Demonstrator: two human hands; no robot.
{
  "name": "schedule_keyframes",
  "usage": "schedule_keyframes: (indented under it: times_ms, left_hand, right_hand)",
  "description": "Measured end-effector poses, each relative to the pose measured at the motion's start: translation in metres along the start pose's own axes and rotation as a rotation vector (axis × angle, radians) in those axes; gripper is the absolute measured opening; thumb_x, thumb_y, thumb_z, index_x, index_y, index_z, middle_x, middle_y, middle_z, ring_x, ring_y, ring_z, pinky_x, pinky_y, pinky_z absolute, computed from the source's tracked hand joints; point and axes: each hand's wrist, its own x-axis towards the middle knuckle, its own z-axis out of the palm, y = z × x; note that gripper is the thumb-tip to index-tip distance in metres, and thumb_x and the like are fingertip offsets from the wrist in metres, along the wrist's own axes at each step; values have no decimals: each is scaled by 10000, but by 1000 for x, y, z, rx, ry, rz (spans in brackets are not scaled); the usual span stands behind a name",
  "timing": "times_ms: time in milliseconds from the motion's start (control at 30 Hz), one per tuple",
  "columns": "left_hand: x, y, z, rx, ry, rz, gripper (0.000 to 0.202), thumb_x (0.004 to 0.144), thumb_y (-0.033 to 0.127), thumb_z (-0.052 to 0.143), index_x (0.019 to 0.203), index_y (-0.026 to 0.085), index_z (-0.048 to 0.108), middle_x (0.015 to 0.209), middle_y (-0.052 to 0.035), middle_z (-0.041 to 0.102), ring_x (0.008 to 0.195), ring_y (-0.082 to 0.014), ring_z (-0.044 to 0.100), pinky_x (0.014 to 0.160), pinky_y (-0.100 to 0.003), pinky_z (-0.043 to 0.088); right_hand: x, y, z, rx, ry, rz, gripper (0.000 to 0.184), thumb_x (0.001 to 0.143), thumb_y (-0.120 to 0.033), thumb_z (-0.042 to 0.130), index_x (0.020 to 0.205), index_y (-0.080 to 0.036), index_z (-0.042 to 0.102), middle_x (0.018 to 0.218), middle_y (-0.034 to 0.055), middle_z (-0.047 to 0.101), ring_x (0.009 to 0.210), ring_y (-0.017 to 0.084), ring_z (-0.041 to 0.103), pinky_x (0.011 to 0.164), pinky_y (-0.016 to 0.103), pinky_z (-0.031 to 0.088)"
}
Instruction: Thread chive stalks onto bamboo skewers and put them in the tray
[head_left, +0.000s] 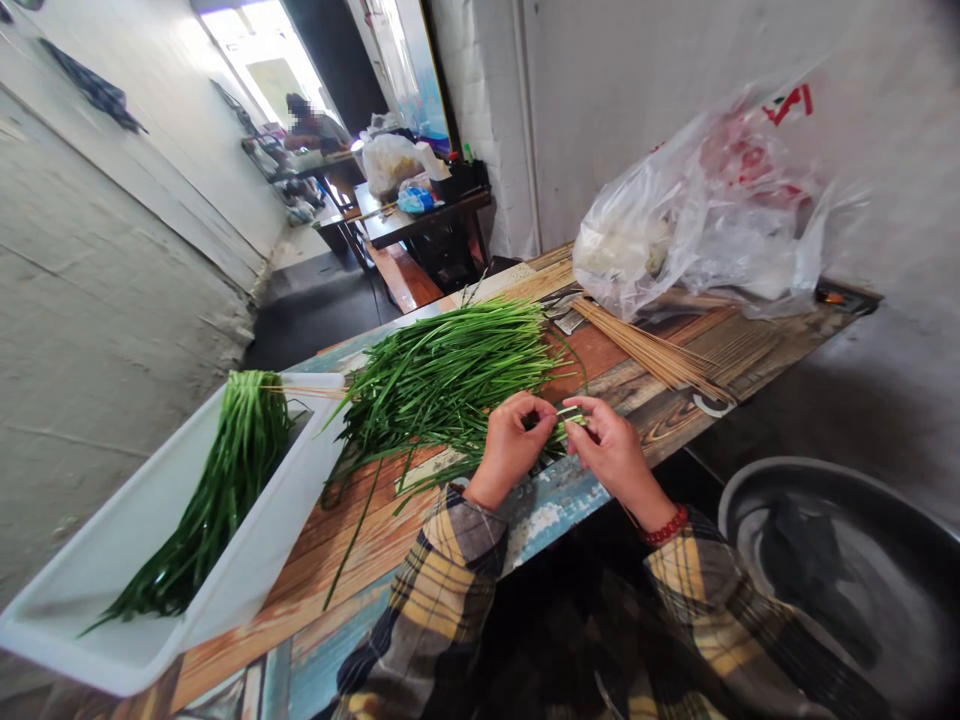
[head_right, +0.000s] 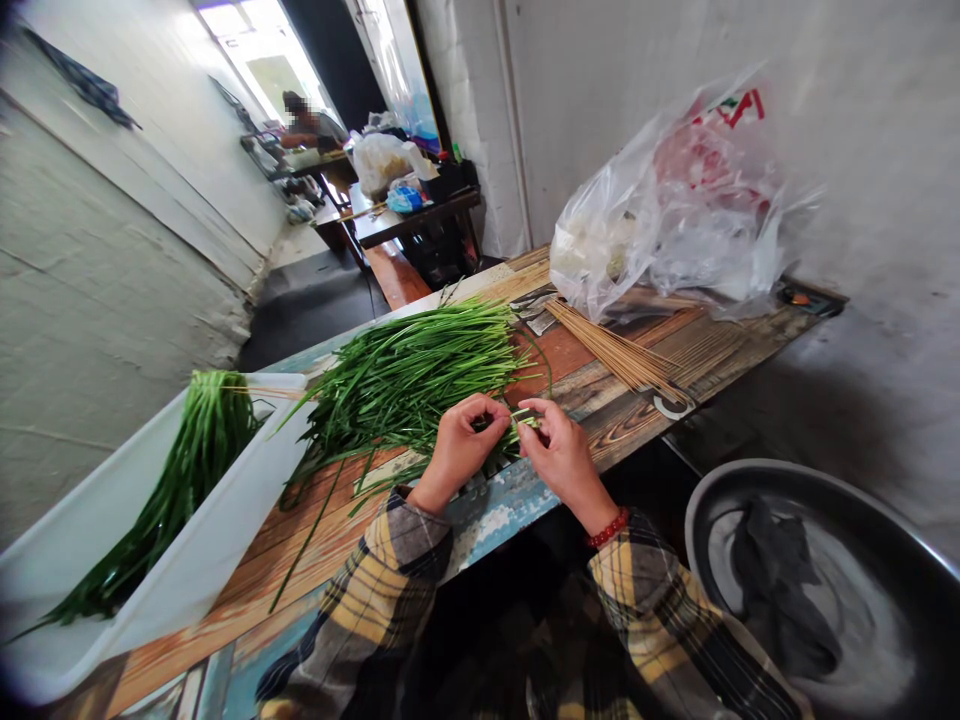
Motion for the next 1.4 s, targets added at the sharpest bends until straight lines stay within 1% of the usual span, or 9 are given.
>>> schedule_keyframes:
  times_ms: [133,233,400,600,833,1133,1400]
  left_hand:
    - [0,1,0,-5,-2,-8,96,764,151,592,678,159,632,687,-3,621,671,-115,565,654,-235,437]
    - [0,1,0,-5,-2,-4,99,764,161,598,669,157,628,681,-4,617,662,-113,560,645,-232,432]
    - [0,-1,0,-16,-4,15,98,764,164,600,671,158,630,676,-4,604,662,-116,549,641,-234,426]
    - [0,-2,0,-30,-20,37,91,756,132,600,679,160,639,679,-3,599,681,-119,546,657,-234,421]
    - [0,-2,0,-41,-1,26,106,759,125,593,662,158,622,673,2,597,670,-114,544,655,-230,420]
    - [0,-3,0,-20,-15,58,113,754,114,592,658,163,627,682,-5,602,695,-126,547,671,-241,425]
    - [0,-2,0,-9,4,46,112,748,105,590,655,163,617,680,-3,604,690,-126,548,668,-243,424]
  right_hand:
    - [0,-1,-1,-8,-20,6,235,868,-344,524,1011,-172,595,576,-23,602,415,97,503,439,212,395]
    - [0,-2,-1,-22,-27,0,238,873,-362,517,961,-169,626,569,-18,599,427,98,514,436,206,388]
    - [0,-2,-1,-17,-17,-9,241,877,-353,512,965,-168,638,561,-25,586,417,91,498,431,204,383]
    - [0,1,-2,6,-31,-2,238,879,-355,514,965,-165,628,557,-31,581,395,83,478,415,199,372]
    - [1,0,-1,6,-29,-6,235,880,-352,520,964,-164,634,555,-32,575,397,81,478,414,198,373]
    - [1,1,-1,8,-30,-4,244,884,-368,515,950,-162,629,558,-27,579,393,79,472,409,198,370]
    - [0,0,-1,11,-38,0,243,882,-358,517,964,-161,634,557,-28,577,395,79,474,415,199,370]
